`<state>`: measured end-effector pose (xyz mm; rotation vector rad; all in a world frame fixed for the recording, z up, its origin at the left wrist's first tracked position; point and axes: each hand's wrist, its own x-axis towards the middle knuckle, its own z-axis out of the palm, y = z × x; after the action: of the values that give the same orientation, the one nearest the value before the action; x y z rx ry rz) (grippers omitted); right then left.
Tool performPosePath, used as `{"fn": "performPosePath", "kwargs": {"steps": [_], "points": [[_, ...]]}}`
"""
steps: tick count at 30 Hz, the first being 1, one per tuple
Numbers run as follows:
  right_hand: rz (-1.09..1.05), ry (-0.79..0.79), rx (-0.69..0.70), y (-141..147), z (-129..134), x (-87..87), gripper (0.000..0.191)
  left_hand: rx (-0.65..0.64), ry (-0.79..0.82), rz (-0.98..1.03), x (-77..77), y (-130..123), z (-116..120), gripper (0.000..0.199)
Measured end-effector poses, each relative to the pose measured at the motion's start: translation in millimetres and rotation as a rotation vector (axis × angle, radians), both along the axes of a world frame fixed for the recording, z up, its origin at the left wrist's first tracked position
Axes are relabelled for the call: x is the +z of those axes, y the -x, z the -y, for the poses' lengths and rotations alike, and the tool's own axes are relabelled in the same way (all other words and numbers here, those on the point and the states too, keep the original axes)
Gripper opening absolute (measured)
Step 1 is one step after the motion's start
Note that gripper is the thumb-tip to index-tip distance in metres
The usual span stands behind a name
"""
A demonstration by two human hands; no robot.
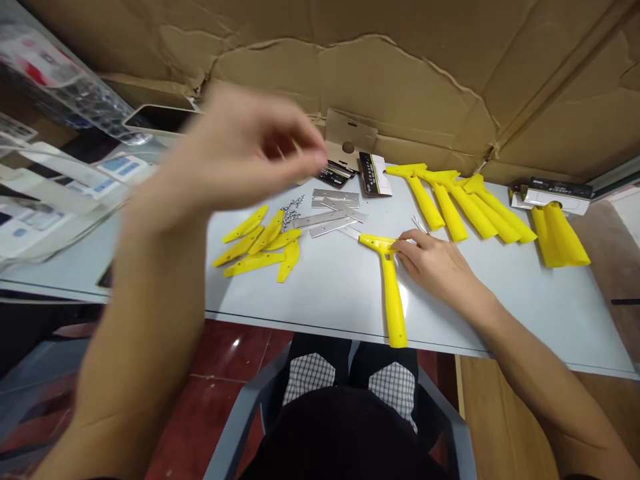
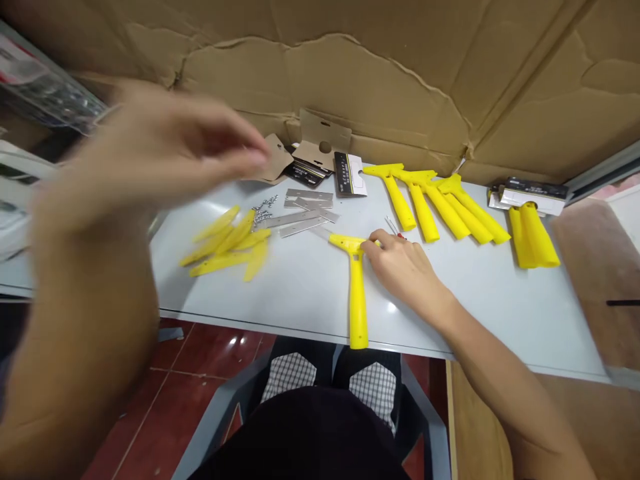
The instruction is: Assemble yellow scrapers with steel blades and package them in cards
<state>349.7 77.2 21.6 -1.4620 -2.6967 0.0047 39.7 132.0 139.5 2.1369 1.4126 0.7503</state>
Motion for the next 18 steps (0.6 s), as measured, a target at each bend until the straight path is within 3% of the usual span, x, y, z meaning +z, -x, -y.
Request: {"fn": "performPosePath", "kwargs": {"steps": [4,8,12,18], "points": [[0.013,-0.01,-0.001,2.0,1.2,-1.6,0.034,-0.106,0.033,-0.356,-47.8,-1.2,-21.5,0.011],[0.028,-0.019,-0.001,4.9,2.2,-0.5,0.033,-0.139,0.0,-0.404,-90.4,10.8,-36.9,0.016],[0.046,-0.027,-0.01,7.2,2.8,-0.2,0.034,-0.219,-0.022,-0.391,-102.2,15.8,-37.6,0.021],[-0.002,-0.023,-0.046,7.6,1.8,-4.6,0.042,-0.185,-0.026,-0.414,-105.4,17.4,-40.5,0.029]]}}
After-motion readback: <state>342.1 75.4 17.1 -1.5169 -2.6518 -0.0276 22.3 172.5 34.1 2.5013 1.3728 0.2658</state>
